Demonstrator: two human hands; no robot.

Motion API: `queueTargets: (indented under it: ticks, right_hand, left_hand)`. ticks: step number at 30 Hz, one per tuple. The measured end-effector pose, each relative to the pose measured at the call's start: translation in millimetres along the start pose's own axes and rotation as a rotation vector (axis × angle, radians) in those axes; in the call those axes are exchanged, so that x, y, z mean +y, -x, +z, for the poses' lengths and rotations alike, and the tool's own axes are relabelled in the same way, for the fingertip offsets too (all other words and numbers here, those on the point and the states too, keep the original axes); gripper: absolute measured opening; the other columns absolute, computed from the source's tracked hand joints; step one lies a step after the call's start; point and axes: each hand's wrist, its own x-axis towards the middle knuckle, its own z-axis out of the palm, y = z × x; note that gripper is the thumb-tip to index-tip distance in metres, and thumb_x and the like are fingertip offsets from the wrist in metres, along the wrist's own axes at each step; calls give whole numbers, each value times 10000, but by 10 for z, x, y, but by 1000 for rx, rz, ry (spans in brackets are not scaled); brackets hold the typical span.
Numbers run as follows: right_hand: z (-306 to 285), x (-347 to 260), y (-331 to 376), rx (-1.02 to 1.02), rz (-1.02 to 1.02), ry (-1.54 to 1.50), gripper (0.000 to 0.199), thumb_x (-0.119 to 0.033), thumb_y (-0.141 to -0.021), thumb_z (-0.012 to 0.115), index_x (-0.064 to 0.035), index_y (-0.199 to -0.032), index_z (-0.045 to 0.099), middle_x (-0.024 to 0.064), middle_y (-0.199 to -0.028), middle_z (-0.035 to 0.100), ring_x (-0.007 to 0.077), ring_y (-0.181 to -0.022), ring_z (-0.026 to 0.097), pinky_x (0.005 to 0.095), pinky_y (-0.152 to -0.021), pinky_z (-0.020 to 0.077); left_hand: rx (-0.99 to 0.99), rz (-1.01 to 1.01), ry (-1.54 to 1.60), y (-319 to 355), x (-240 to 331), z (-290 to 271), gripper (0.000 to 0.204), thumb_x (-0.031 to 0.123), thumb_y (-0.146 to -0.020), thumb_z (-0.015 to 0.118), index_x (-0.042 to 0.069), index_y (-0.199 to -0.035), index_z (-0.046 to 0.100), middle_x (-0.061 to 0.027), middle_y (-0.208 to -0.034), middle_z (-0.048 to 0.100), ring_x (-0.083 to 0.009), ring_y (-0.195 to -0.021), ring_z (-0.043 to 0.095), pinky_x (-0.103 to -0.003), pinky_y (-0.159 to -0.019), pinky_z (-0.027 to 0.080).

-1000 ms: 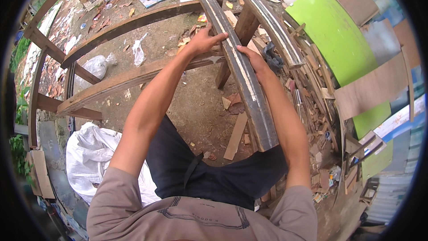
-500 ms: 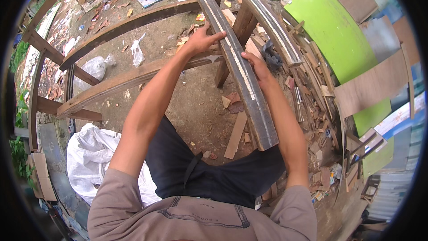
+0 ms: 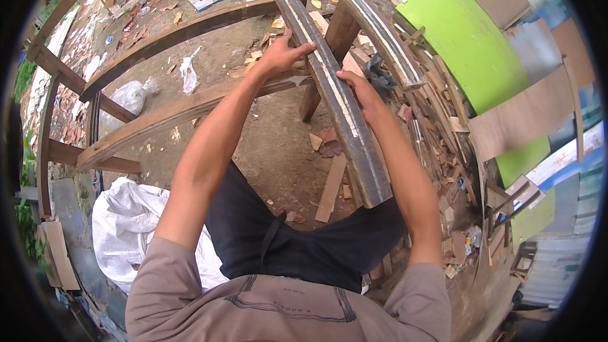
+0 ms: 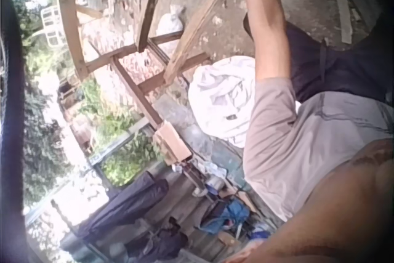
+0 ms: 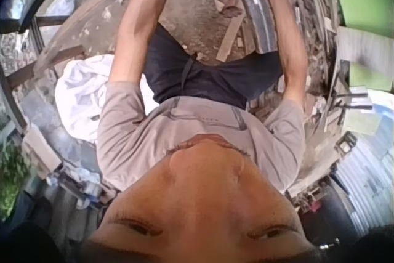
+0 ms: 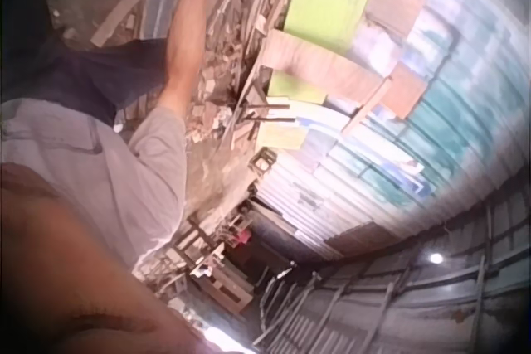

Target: The person sits on the ground and uses a hammer to tap a metal frame, then places it on a wooden structure. They pick up a wooden plank, inspect it, and use the hammer to break it into smaller pieces.

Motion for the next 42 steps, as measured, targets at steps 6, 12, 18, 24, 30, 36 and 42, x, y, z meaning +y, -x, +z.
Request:
queueTargets:
  ticks: [6, 12, 18, 24, 30, 36, 42]
  right_hand:
    - [-10, -13, -56, -3, 54, -64, 439, -397, -837, 681, -8, -1040, 689, 88, -881, 704, 172, -716, 659, 294, -680, 536]
    - [-75, 93, -190, -98, -7, -137, 402, -362, -854, 657, 1, -1022, 698, 104, -838, 720, 167, -649, 669, 281, -607, 542]
    - [-99, 122, -243, -84, -5, -137, 389, -364, -852, 653, -3, -989, 708, 97, -787, 722, 166, -589, 664, 276, -558, 542]
    - [-65, 116, -267, -101, -24, -142, 370, -354, -852, 650, -15, -983, 719, 90, -762, 731, 159, -554, 670, 262, -515, 537]
    - [-83, 135, -283, -113, -10, -174, 399, -370, -829, 670, -12, -1000, 721, 99, -779, 736, 172, -554, 669, 269, -522, 540]
    - [-97, 162, -320, -173, 6, -183, 458, -404, -810, 667, 9, -1000, 718, 120, -783, 737, 196, -564, 677, 275, -532, 548]
    - [-87, 192, -379, -227, 7, -200, 450, -387, -828, 636, 19, -1005, 713, 125, -775, 735, 191, -546, 670, 278, -516, 544]
  left_hand:
    - [-2, 9, 8, 14, 43, -8, 1116, 659, -751, 719, -193, -1383, 371, -281, -1082, 688, -344, -1077, 672, -370, -939, 510]
    - [55, -12, -92, 14, 26, 28, 1066, 661, -771, 701, -148, -1396, 400, -252, -1078, 705, -296, -1044, 691, -353, -961, 488]
    - [30, 23, -108, 24, 43, 16, 1142, 693, -765, 669, -180, -1418, 333, -321, -1189, 634, -373, -1145, 634, -382, -997, 475]
    - [84, 9, -216, 79, 63, 56, 1178, 745, -783, 593, -180, -1445, 290, -353, -1228, 602, -393, -1180, 614, -397, -1007, 470]
    - [72, -23, -211, 57, 38, 51, 1164, 761, -785, 580, -147, -1459, 302, -354, -1233, 598, -405, -1181, 610, -411, -1004, 469]
    - [83, -1, -206, 78, 19, 78, 1153, 768, -787, 570, -139, -1454, 321, -361, -1242, 589, -412, -1186, 604, -422, -1004, 467]
    - [85, 15, -201, 119, 11, 50, 1127, 757, -793, 575, -151, -1425, 362, -362, -1237, 591, -416, -1179, 606, -431, -1003, 466]
